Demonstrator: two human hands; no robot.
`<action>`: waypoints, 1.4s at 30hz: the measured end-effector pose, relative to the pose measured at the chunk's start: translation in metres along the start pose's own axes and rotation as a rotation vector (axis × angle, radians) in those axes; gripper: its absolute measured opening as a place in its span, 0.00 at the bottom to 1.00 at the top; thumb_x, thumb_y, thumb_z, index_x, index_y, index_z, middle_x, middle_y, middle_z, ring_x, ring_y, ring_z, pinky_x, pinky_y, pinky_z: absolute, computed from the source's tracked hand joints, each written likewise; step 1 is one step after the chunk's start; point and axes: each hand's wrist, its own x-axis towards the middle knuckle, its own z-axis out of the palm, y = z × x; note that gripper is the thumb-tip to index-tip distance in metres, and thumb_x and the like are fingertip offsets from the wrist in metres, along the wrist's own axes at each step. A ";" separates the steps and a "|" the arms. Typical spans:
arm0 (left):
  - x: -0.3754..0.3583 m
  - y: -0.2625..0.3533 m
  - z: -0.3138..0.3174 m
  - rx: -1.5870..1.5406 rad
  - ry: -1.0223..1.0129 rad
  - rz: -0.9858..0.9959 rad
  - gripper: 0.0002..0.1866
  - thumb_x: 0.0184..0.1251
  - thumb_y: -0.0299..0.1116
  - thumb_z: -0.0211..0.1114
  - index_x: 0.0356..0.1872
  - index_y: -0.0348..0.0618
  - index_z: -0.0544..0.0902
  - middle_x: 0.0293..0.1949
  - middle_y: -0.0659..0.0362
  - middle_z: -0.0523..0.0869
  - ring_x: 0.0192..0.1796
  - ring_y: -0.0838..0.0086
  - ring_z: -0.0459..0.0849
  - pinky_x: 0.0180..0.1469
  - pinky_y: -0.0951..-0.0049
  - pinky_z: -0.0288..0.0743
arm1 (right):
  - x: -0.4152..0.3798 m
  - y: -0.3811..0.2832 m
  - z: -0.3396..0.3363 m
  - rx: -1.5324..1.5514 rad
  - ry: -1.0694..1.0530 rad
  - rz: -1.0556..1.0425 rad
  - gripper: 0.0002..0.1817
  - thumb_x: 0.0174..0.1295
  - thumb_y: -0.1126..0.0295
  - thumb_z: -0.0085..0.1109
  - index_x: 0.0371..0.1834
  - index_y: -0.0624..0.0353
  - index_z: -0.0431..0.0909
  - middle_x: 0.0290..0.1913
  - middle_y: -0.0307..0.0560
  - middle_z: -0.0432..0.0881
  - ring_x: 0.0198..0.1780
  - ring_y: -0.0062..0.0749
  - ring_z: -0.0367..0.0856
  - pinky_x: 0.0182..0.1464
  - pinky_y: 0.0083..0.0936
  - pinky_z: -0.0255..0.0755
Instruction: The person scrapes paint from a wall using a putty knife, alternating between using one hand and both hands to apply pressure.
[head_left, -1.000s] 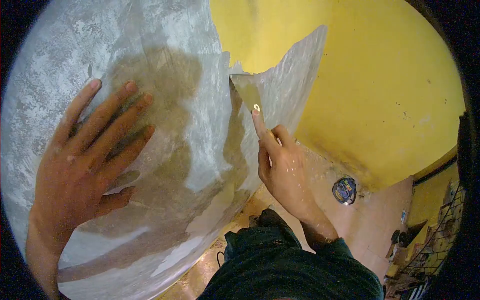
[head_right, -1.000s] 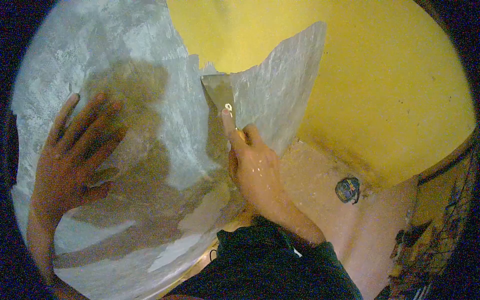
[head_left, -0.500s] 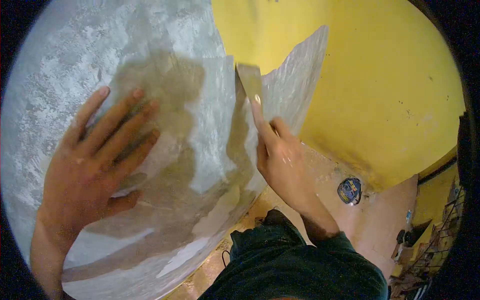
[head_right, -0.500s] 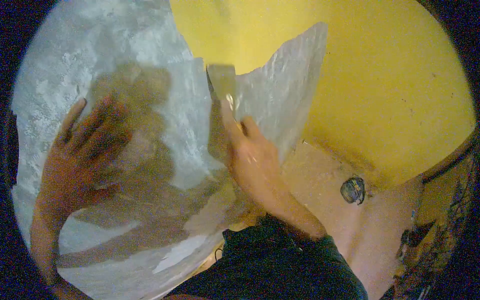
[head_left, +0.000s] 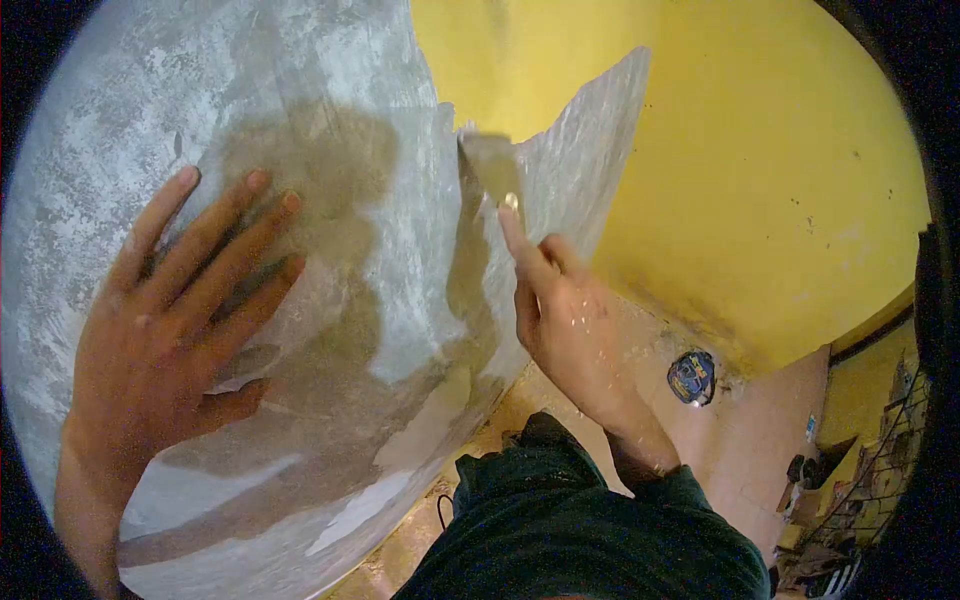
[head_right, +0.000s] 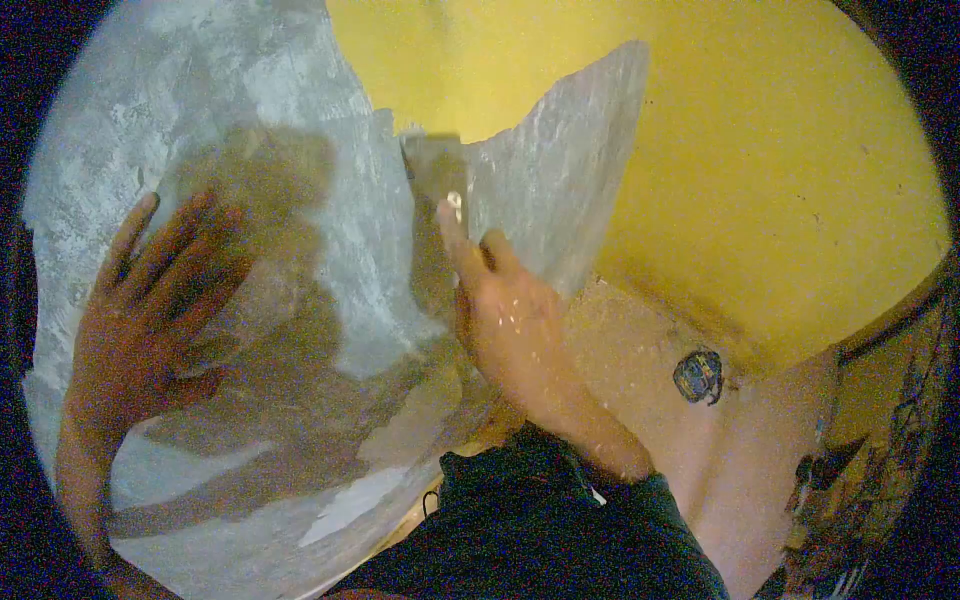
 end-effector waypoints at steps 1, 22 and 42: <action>0.000 -0.001 0.000 -0.001 0.002 0.001 0.44 0.29 0.49 0.71 0.59 0.48 0.76 0.69 0.54 0.67 0.74 0.57 0.58 0.76 0.47 0.44 | -0.003 0.000 0.000 -0.003 0.000 0.001 0.33 0.57 0.83 0.51 0.69 0.53 0.64 0.32 0.56 0.73 0.31 0.50 0.75 0.35 0.40 0.71; -0.001 0.001 0.003 0.008 0.008 0.020 0.45 0.25 0.45 0.76 0.58 0.49 0.76 0.68 0.54 0.68 0.74 0.57 0.58 0.76 0.48 0.42 | 0.009 0.002 0.003 -0.006 0.096 -0.009 0.33 0.58 0.82 0.51 0.70 0.53 0.63 0.32 0.56 0.72 0.31 0.50 0.75 0.34 0.39 0.71; -0.003 0.001 0.000 -0.055 -0.023 0.004 0.49 0.23 0.45 0.76 0.61 0.49 0.74 0.69 0.54 0.67 0.74 0.57 0.56 0.77 0.48 0.41 | -0.004 -0.007 -0.008 -0.018 -0.029 -0.022 0.34 0.56 0.83 0.52 0.69 0.51 0.64 0.33 0.56 0.72 0.31 0.52 0.76 0.34 0.41 0.72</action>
